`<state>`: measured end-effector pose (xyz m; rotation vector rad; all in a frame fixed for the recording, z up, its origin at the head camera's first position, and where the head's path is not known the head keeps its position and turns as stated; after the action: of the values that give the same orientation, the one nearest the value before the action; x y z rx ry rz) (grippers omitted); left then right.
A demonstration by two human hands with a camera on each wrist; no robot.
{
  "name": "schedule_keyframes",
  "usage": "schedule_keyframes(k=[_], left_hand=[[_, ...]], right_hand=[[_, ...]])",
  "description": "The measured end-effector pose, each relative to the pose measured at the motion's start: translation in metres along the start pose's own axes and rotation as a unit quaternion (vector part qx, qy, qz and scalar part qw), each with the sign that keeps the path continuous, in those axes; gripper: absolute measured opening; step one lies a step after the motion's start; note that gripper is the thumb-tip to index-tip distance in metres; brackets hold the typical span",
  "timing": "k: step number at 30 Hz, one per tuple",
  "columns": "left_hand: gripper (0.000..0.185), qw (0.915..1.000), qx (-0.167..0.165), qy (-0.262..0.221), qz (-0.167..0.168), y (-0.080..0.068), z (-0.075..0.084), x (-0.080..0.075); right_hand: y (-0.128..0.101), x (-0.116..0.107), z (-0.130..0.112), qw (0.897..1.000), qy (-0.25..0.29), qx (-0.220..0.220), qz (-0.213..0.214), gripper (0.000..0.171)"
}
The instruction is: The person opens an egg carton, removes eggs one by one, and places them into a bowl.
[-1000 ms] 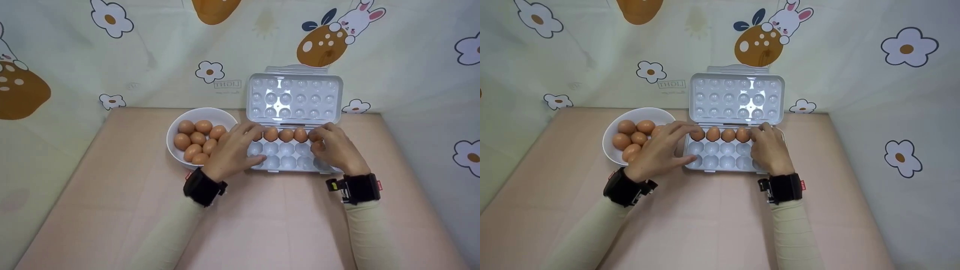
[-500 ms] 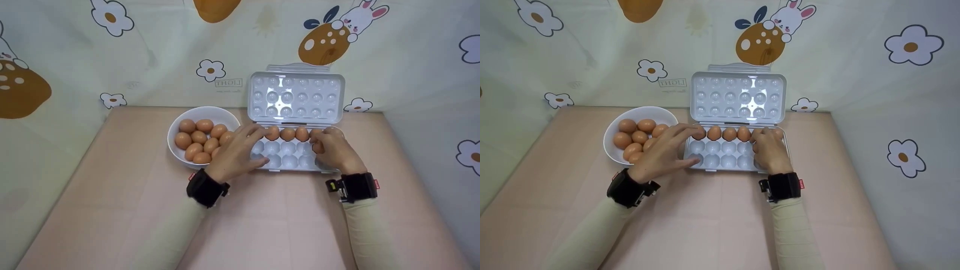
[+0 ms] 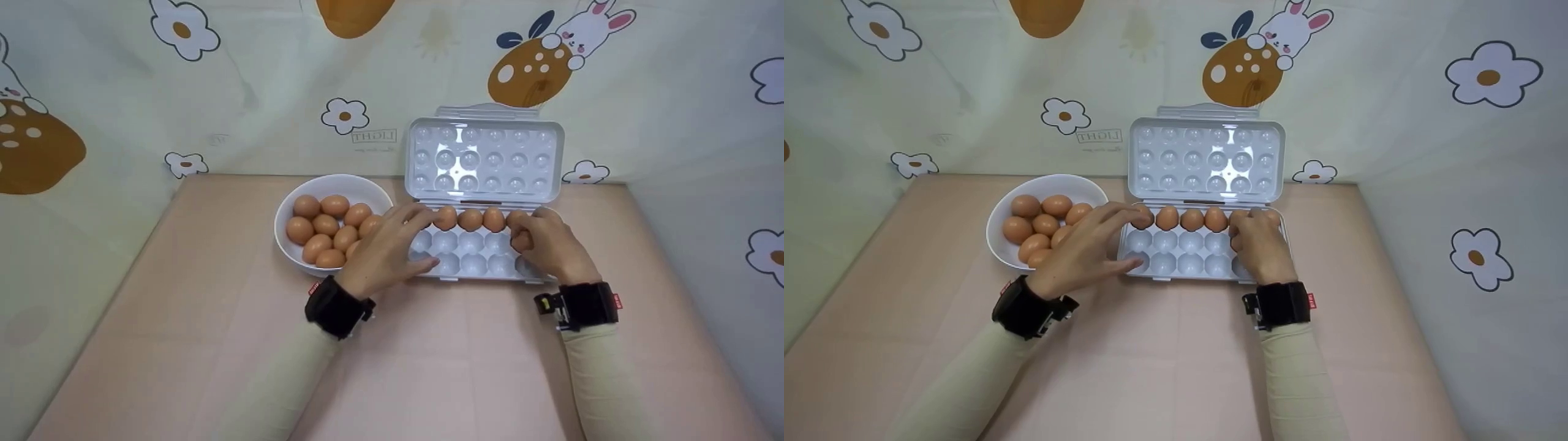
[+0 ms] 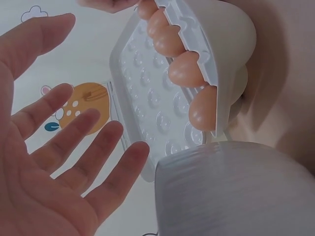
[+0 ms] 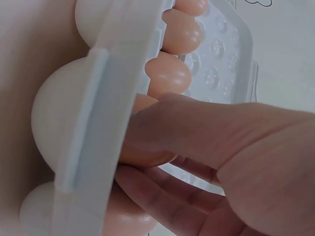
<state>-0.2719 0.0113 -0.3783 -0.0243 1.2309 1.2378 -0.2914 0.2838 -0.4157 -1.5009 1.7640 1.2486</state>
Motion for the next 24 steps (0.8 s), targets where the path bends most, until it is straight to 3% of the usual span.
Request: schedule_keyframes(k=[5, 10, 16, 20, 24], left_hand=[[0.062, 0.9999, 0.009, 0.002, 0.008, 0.0, 0.0, -0.002], [0.058, 0.9995, 0.017, -0.008, 0.024, 0.002, 0.001, -0.004], [0.055, 0.9984, 0.025, -0.016, 0.049, 0.004, 0.002, -0.008], [0.052, 0.9972, 0.031, -0.023, 0.064, 0.005, 0.004, -0.01], [0.052, 0.9963, 0.033, -0.032, 0.072, 0.005, 0.005, -0.011]], right_hand=[[-0.001, -0.007, -0.003, 1.0, -0.001, -0.001, 0.005, 0.028], [0.0, -0.018, -0.016, 0.998, 0.03, -0.04, 0.044, 0.024], [0.001, -0.028, -0.04, 0.988, 0.104, -0.074, 0.089, 0.03], [-0.001, -0.029, -0.057, 0.978, 0.169, -0.073, 0.1, 0.034], [-0.004, -0.028, -0.073, 0.971, 0.201, -0.063, 0.112, 0.039]])
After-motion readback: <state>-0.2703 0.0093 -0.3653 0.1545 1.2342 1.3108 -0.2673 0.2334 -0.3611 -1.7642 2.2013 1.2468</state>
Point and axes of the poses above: each hand's wrist, its own y-axis towards the middle knuckle, its own x-axis out of the palm, z = x × y, the point moved 6 cm from there along y, towards the middle knuckle, and after that the axes turned 15 degrees about z, right-handed, at the moved point
